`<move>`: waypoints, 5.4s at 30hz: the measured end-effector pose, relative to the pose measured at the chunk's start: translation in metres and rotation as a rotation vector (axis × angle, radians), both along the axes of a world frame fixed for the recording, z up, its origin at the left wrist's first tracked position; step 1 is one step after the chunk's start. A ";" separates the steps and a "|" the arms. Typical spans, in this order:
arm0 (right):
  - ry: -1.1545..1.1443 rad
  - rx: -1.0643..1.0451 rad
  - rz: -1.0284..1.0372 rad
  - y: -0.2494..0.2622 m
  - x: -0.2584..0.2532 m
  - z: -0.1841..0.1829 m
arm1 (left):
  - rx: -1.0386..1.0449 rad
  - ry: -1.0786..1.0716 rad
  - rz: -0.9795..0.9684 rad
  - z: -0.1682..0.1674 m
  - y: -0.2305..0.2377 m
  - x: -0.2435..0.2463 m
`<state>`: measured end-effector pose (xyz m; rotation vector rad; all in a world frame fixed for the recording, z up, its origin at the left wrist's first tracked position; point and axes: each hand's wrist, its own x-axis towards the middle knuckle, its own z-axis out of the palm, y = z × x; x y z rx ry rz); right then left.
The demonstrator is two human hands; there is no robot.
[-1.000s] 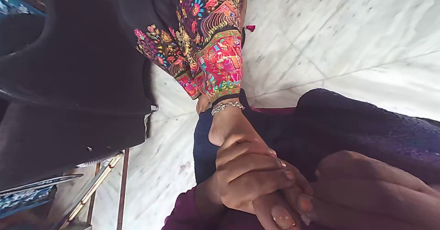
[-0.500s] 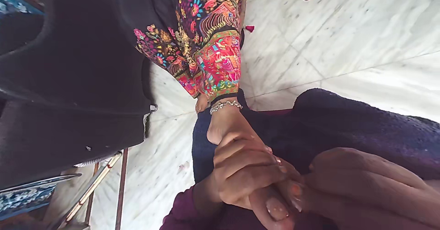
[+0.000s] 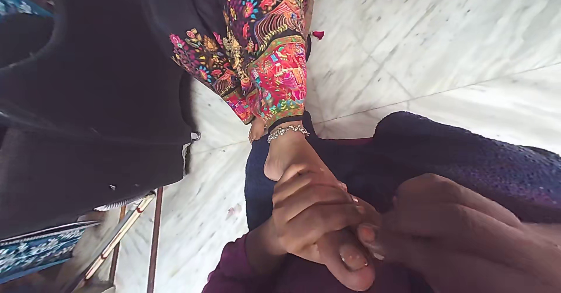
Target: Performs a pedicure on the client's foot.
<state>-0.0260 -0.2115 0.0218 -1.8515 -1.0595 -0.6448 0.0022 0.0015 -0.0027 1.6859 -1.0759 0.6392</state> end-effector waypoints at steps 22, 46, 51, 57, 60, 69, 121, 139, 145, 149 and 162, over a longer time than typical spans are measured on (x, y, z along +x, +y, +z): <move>-0.027 -0.017 -0.064 0.002 0.000 0.000 | 0.015 0.028 -0.035 0.003 0.003 0.001; 0.192 0.152 0.059 -0.007 0.016 -0.006 | -0.014 0.000 -0.028 0.000 0.002 0.003; 0.576 0.317 0.062 -0.007 0.040 -0.016 | -0.040 0.012 -0.053 -0.003 0.008 0.002; 0.454 0.231 0.062 -0.001 0.030 -0.018 | -0.262 -0.007 -0.115 0.004 0.018 0.006; 0.352 0.243 0.074 0.002 0.028 -0.016 | -0.430 -0.020 -0.206 0.009 0.023 0.012; 0.229 0.211 0.052 0.014 0.013 -0.013 | -0.482 -0.171 -0.119 0.010 0.014 0.022; 0.117 0.215 -0.106 0.003 -0.004 -0.011 | -0.210 -0.266 0.382 -0.021 -0.027 -0.004; 0.036 0.169 -0.037 0.009 -0.006 -0.011 | -0.109 -0.319 0.514 -0.017 -0.018 -0.003; 0.070 0.179 -0.050 0.017 -0.004 -0.012 | -0.209 -0.300 0.449 -0.026 -0.008 -0.001; 0.389 0.402 -0.006 0.030 -0.011 -0.013 | -0.173 -0.276 0.414 -0.026 -0.001 -0.003; 0.090 0.251 -0.202 0.049 -0.017 -0.025 | -0.194 -0.232 0.369 -0.027 0.007 -0.007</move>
